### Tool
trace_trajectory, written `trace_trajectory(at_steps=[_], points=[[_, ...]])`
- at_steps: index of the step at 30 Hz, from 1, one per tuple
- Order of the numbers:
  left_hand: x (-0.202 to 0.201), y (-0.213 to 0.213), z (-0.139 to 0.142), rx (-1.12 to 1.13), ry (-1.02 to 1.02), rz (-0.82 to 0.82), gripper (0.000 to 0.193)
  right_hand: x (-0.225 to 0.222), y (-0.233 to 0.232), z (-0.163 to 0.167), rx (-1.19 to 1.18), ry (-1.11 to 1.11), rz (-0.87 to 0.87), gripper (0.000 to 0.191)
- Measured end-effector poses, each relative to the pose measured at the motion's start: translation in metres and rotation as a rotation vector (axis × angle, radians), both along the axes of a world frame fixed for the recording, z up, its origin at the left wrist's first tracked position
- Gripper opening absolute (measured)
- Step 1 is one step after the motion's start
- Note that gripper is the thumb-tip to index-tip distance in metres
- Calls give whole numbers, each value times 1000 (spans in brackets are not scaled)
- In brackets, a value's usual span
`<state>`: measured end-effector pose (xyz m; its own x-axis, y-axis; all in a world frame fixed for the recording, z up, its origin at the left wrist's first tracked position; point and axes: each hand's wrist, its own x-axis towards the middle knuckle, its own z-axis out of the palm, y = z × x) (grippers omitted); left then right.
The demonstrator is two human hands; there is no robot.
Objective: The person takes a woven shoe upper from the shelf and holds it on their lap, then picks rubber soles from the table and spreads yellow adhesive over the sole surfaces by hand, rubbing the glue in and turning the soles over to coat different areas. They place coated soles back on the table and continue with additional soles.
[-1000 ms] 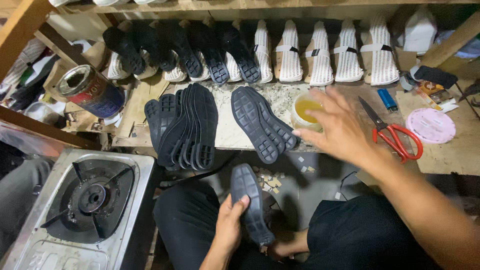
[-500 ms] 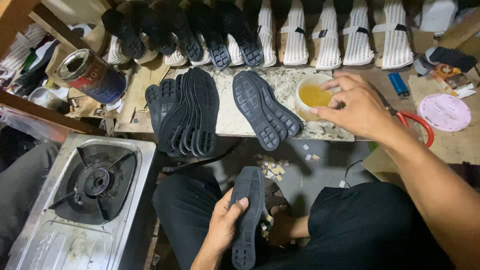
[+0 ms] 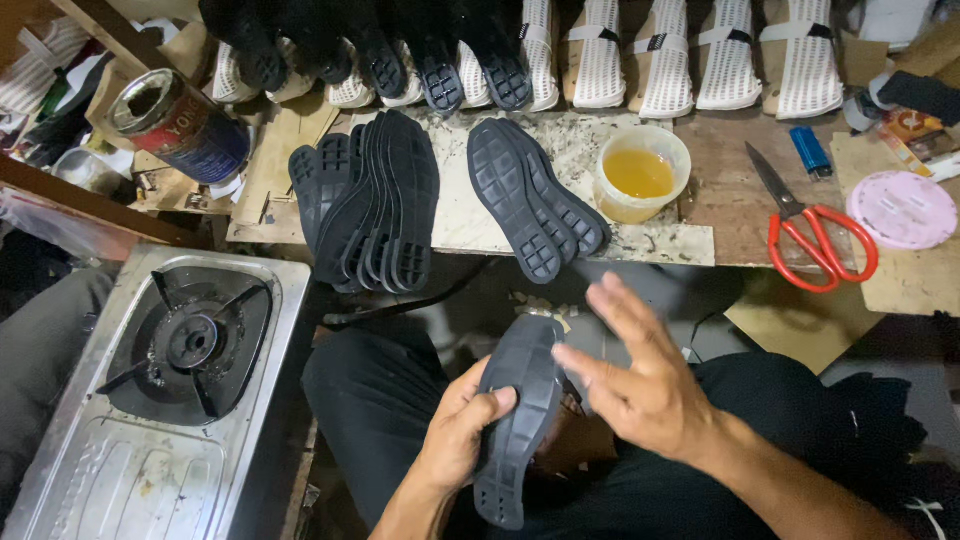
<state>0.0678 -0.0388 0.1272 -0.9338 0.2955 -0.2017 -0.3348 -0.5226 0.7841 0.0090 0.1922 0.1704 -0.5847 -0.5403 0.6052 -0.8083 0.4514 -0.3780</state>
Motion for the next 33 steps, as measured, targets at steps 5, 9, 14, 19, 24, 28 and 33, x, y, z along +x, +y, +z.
trace_trajectory(at_steps=[5,9,14,19,24,28,33], points=[[7,5,-4,-51,18,-90,49,-4,8,-3,-18,-38,-24,53],[5,12,-12,-64,31,57,45,16,-1,-17,-90,-210,50,50],[-1,12,-18,-93,28,187,41,41,-6,-34,-201,-421,122,43],[-13,21,-16,-21,-10,319,38,49,-15,-49,-440,-881,50,49],[-10,4,-19,-224,10,-59,41,42,-16,-52,-450,-799,-97,45],[-12,-3,-33,-209,-12,-59,34,41,-15,-49,-280,-459,-82,35],[-15,-6,-35,-95,-141,98,32,52,-24,-53,-262,-635,-30,48]])
